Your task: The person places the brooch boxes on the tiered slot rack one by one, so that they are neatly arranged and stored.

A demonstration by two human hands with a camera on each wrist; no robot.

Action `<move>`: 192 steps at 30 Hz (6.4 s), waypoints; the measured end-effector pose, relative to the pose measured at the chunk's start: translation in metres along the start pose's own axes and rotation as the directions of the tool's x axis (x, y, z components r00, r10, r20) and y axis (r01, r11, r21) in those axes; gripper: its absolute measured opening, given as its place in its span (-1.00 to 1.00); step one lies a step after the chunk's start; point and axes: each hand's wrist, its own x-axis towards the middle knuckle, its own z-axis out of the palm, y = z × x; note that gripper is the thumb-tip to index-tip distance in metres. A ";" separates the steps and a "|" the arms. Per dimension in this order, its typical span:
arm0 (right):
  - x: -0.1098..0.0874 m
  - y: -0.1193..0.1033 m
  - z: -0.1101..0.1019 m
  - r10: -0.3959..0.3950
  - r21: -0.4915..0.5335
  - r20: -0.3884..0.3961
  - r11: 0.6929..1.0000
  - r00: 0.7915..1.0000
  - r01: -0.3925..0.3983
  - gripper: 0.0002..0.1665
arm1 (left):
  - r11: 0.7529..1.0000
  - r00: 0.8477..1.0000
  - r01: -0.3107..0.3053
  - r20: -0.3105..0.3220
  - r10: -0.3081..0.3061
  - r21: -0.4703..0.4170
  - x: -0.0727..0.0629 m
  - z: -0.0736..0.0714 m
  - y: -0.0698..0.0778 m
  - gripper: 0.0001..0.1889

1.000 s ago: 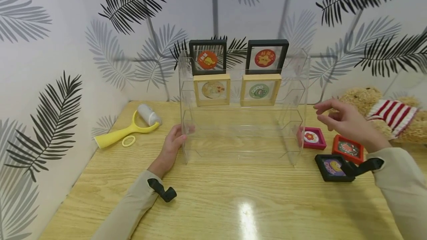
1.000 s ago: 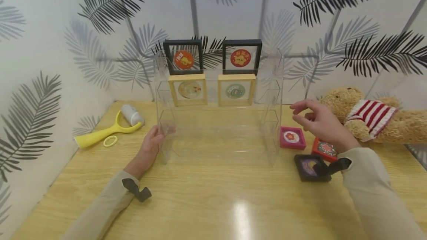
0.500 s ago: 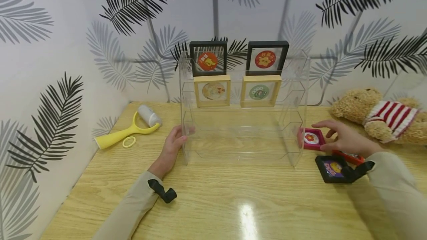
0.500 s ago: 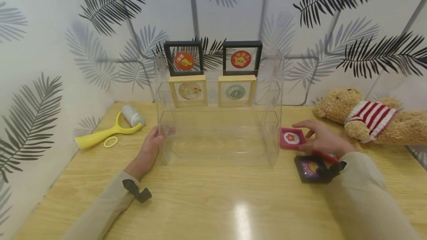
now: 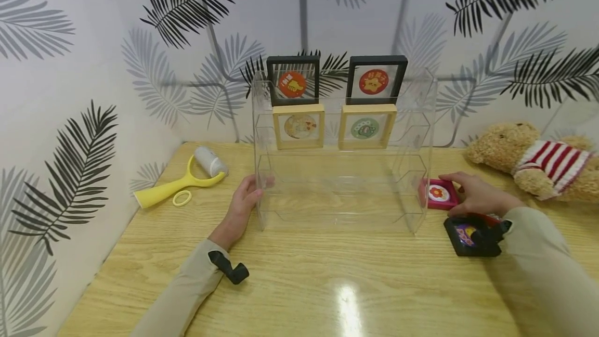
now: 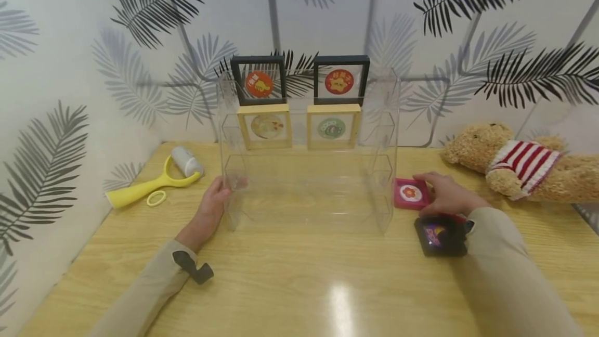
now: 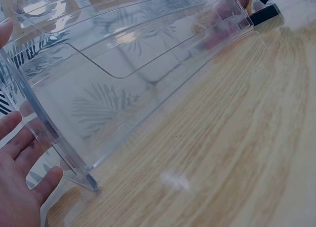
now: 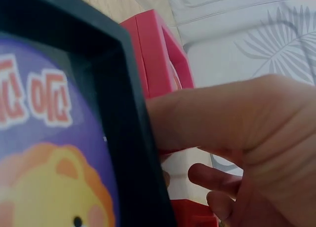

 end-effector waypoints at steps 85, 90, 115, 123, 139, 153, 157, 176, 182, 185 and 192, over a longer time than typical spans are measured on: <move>0.067 -0.227 0.031 -0.186 0.374 -0.454 0.848 0.871 0.376 -0.64 | 1.000 1.000 0.022 -0.017 -0.023 -0.016 -0.003 0.003 0.003 -0.47; 0.083 -0.233 0.038 -0.254 0.275 -0.476 0.866 0.842 0.417 -0.60 | 1.000 1.000 0.011 -0.014 -0.011 -0.010 -0.002 0.003 0.003 -0.48; 0.095 -0.239 0.049 -0.242 0.231 -0.444 0.900 0.863 0.371 -0.57 | 1.000 1.000 0.006 -0.004 -0.006 0.006 -0.001 0.000 0.003 -0.48; 0.073 -0.234 0.033 -0.242 0.216 -0.460 0.903 0.854 0.372 -0.52 | 1.000 1.000 0.017 0.006 -0.017 0.001 -0.001 0.002 0.001 -0.48; 0.023 -0.208 0.000 -0.327 0.139 -0.656 0.834 0.680 0.535 -0.49 | 1.000 1.000 0.019 -0.019 -0.019 0.002 -0.001 0.002 0.000 -0.50; -0.026 -0.141 -0.017 -0.153 0.149 -0.693 0.926 0.704 0.348 -0.35 | 1.000 1.000 0.007 -0.009 -0.007 0.010 -0.001 0.001 0.000 -0.49; -0.038 -0.107 -0.018 -0.077 0.132 -0.649 0.968 0.757 0.212 -0.39 | 1.000 1.000 0.009 -0.012 -0.009 0.005 0.000 0.001 0.000 -0.50; -0.086 0.007 -0.011 0.260 0.132 -0.256 0.963 0.931 -0.233 -0.25 | 1.000 1.000 0.018 -0.002 -0.018 -0.001 0.000 0.001 0.001 -0.50; -0.090 0.025 -0.004 0.330 0.186 -0.108 0.933 0.938 -0.307 -0.04 | 1.000 1.000 0.021 -0.003 -0.021 -0.002 0.000 0.002 0.001 -0.49; -0.093 0.035 0.002 0.336 0.234 -0.058 0.920 0.940 -0.315 0.01 | 1.000 1.000 0.020 -0.005 -0.020 0.001 0.000 0.002 0.001 -0.50; -0.094 0.045 0.009 0.329 0.282 -0.049 0.910 0.943 -0.303 0.02 | 1.000 1.000 0.019 -0.001 -0.019 0.003 0.001 0.002 0.001 -0.50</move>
